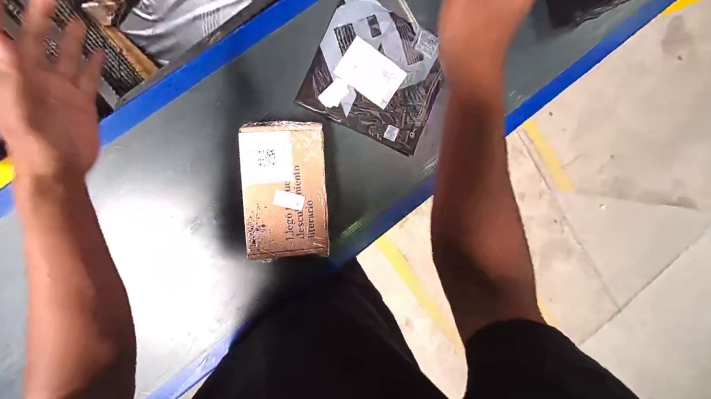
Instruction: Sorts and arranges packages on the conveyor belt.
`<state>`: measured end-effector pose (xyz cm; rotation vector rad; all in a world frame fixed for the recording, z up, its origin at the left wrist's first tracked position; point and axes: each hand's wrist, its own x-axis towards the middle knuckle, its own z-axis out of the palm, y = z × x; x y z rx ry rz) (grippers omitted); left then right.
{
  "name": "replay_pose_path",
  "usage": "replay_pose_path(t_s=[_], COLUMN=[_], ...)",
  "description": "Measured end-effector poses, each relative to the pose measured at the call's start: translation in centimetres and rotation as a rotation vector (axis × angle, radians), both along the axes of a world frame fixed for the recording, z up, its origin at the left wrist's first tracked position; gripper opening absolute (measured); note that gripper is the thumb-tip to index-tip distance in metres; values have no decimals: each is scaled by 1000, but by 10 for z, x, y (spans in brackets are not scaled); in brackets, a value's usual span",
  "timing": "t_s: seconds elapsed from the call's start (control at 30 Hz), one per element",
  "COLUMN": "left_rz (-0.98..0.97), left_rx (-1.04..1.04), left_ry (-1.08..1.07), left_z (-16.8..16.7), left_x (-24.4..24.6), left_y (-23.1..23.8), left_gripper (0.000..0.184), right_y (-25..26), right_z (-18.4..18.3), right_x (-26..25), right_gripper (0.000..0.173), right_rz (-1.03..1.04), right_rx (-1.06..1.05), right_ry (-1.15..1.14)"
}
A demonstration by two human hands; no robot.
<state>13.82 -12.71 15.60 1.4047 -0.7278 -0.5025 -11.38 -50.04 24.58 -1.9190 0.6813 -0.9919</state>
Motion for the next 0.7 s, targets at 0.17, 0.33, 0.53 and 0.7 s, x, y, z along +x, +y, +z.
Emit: replay_pose_path(t_s=[0.17,0.33,0.53,0.7], left_rz=[179,189,330,463], left_rx=[384,500,613,569], left_ry=[456,453,521,558], left_z=[-103,-139,-120,-117], left_x=[-165,-233,-276,-295], left_y=[120,177,215,244], left_gripper=[74,71,82,80], right_y=[-15,-42,81,145], right_z=[-152,-218,-216,-99], right_x=[-114,-86,-71,-18], right_gripper=[90,139,87,44], right_rz=[30,164,354,738], right_rx=[-26,-143,131,230], right_ry=[719,1053,1048,826])
